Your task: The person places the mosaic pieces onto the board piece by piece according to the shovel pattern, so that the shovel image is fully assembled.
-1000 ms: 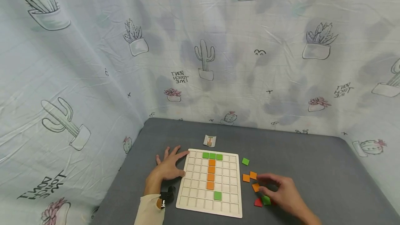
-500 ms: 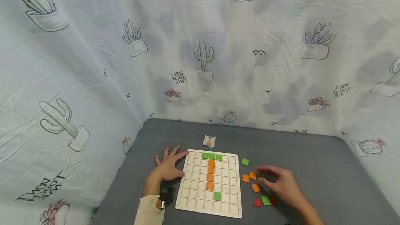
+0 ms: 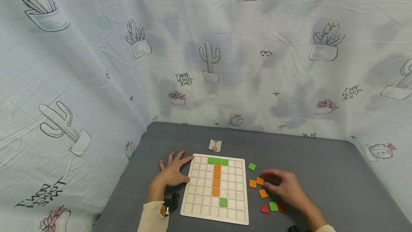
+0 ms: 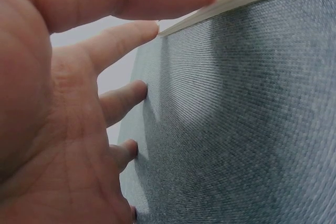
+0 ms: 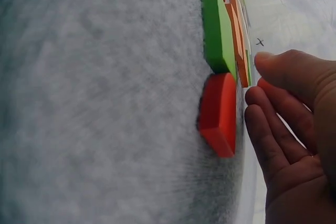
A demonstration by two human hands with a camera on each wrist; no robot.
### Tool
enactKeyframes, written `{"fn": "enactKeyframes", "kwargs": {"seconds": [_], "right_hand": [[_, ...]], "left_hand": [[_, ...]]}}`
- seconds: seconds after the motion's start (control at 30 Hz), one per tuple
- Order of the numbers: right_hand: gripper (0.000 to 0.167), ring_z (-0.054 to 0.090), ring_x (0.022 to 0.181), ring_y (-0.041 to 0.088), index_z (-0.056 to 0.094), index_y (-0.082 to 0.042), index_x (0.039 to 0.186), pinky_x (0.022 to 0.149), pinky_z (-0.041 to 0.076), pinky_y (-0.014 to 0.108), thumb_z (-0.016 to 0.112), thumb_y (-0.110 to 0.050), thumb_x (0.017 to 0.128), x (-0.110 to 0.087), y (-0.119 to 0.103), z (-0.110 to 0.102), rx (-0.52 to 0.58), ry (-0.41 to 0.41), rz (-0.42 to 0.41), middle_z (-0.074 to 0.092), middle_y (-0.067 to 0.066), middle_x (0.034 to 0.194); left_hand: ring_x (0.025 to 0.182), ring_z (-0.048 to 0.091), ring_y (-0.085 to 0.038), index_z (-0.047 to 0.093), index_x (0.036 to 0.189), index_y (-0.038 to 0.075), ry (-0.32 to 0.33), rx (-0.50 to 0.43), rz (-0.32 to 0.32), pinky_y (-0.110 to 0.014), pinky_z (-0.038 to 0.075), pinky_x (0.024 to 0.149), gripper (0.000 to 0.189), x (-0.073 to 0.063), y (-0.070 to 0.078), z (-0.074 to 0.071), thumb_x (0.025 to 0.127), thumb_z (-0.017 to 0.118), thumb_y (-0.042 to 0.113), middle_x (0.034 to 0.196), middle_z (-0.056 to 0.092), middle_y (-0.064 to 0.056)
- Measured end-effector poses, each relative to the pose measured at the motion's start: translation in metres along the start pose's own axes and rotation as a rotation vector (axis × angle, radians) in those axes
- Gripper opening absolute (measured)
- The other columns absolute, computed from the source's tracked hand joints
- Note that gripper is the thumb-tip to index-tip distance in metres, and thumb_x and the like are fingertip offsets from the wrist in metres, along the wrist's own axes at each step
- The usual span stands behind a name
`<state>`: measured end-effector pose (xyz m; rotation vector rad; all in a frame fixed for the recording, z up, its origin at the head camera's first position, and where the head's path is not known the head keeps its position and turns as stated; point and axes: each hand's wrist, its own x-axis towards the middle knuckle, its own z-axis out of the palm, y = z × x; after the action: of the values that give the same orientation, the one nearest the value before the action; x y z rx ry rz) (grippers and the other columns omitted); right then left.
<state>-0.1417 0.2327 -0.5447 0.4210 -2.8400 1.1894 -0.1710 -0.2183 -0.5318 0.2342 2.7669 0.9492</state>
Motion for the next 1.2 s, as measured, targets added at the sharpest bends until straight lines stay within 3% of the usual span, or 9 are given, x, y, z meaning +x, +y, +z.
{"fn": "enactKeyframes", "kwargs": {"seconds": [0.3,0.63,1.2], "right_hand": [[0.035,0.077,0.097,0.007,0.083,-0.017,0.119,0.083,0.064,0.028,0.094,-0.015,0.086,0.0022,0.0019,0.0031,-0.005,-0.015,-0.021,0.083,-0.005,0.112],[0.034,0.077,0.097,0.007,0.083,-0.019,0.117,0.084,0.064,0.027,0.091,-0.009,0.087,0.0032,-0.0017,0.0056,-0.044,-0.027,0.014,0.082,-0.008,0.111],[0.035,0.079,0.097,0.009,0.083,-0.017,0.117,0.082,0.065,0.027,0.091,-0.004,0.086,-0.0036,-0.0076,-0.0029,-0.023,0.052,-0.013,0.083,-0.008,0.109]], "left_hand": [[0.166,0.005,-0.059,0.058,0.161,0.023,0.001,0.000,0.003,-0.092,-0.007,0.117,0.087,-0.0006,0.0027,-0.0026,0.081,0.090,0.012,0.179,0.030,-0.018],[0.166,0.004,-0.059,0.058,0.161,0.023,-0.001,-0.003,-0.002,-0.092,-0.007,0.118,0.087,-0.0019,0.0037,-0.0028,0.081,0.090,0.012,0.179,0.030,-0.018],[0.167,0.004,-0.058,0.058,0.161,0.024,-0.001,-0.008,-0.002,-0.092,-0.007,0.117,0.087,-0.0016,0.0024,-0.0022,0.082,0.090,0.011,0.179,0.030,-0.017]]}}
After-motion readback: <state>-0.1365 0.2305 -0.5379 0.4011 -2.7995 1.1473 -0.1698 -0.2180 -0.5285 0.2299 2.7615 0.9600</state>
